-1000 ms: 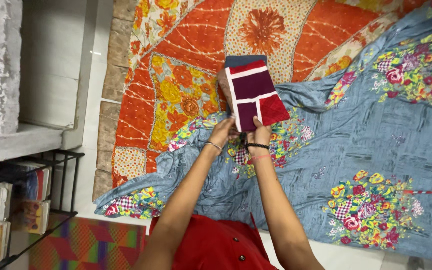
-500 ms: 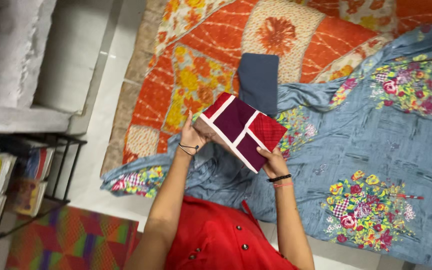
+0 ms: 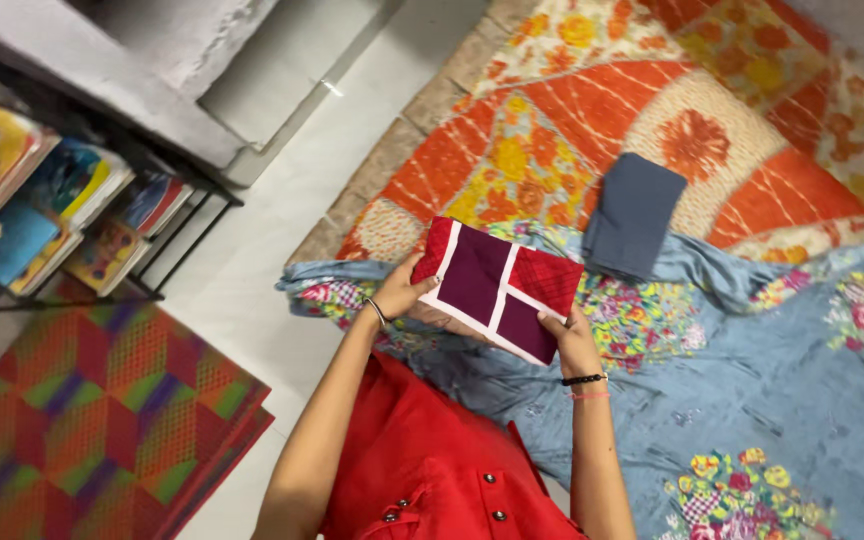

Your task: The person picks up several folded items of clothing, including shirts and trousers, from a bed and stacks them into different sections of a storage shelf.

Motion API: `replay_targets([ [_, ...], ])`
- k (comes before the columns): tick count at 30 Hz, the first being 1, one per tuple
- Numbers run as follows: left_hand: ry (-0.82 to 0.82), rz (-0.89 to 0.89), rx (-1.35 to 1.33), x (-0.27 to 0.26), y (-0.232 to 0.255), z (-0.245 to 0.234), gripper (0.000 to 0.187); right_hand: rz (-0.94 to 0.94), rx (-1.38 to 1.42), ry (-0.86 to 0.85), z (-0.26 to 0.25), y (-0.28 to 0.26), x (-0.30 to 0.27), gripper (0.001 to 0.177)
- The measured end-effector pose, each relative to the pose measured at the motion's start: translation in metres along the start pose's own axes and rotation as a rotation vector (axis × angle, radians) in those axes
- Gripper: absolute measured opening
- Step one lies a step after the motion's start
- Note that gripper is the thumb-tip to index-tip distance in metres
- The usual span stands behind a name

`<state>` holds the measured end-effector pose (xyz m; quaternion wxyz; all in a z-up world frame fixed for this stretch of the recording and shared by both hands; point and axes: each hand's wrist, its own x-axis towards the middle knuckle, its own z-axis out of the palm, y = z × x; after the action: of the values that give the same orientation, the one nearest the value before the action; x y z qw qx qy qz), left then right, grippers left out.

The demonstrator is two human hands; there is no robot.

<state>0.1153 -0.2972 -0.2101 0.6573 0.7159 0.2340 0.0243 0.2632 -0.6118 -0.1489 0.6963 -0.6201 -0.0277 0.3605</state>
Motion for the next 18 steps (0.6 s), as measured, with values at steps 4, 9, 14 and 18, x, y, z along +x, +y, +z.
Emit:
replay_targets([
  [4,0.145,0.122,0.024,-0.031,0.001,-0.037,0.062,-0.099,-0.052,-0.016,0.054,-0.007,0.013,0.042],
  [9,0.289,0.136,0.046,-0.066,0.011,-0.105,0.057,-0.145,-0.079,-0.073,0.135,-0.009,0.031,0.045],
  [14,0.345,0.084,0.11,-0.104,0.031,-0.21,0.056,-0.161,-0.083,-0.071,0.241,0.011,0.046,0.046],
  [18,0.411,0.07,0.134,-0.129,0.043,-0.292,0.054,-0.217,-0.082,-0.14,0.325,0.03,0.063,0.044],
])
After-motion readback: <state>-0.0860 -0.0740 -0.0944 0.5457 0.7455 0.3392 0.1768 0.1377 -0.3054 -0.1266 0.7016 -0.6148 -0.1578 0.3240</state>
